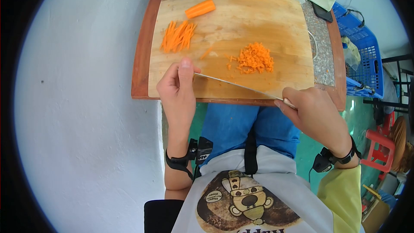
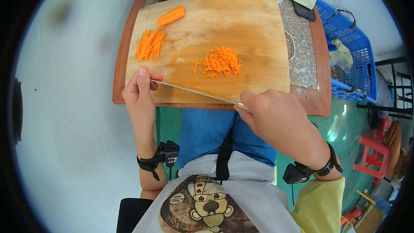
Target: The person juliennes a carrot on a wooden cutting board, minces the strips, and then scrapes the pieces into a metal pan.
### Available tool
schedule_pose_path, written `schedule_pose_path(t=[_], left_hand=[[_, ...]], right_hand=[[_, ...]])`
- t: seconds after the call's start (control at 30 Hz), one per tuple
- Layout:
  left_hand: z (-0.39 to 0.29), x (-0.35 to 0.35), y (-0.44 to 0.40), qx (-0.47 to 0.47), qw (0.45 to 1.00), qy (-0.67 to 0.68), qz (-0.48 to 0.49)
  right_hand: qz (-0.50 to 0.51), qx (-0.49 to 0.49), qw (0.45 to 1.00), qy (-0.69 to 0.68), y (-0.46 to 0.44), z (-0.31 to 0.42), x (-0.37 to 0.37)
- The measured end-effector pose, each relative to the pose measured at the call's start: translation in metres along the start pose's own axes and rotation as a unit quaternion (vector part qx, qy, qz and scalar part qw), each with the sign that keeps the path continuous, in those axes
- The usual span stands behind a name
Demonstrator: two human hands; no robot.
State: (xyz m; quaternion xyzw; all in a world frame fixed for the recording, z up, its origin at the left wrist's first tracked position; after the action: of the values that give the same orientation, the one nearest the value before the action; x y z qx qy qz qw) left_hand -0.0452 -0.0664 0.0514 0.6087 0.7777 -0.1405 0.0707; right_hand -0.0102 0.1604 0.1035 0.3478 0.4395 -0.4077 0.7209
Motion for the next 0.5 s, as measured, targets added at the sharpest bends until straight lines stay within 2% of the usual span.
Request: schedule_pose_path(t=[0.23, 0.5], left_hand=[[-0.0051, -0.0054, -0.0083, -0.004, 1.0, -0.025, -0.014], [-0.0041, -0.0011, -0.0002, 0.005, 1.0, -0.022, -0.002]], right_hand=[[-0.028, -0.012, 0.999, -0.041, -0.0049, 0.0006, 0.0038], [-0.008, 0.004, 1.0, -0.03, 0.0006, -0.0024, 0.0011]])
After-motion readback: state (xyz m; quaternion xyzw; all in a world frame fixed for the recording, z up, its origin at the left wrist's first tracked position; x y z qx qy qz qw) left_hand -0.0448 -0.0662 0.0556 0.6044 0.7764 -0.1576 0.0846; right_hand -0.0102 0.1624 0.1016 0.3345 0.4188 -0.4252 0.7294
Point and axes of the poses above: each hand's wrist, its own y-axis away from the middle knuckle, its own x-axis out of the palm, z = x × y, the point moved 6 cm from there along -y, towards the middle knuckle, and after that the axes turned 1 degree about z, right-handed, at the moved point
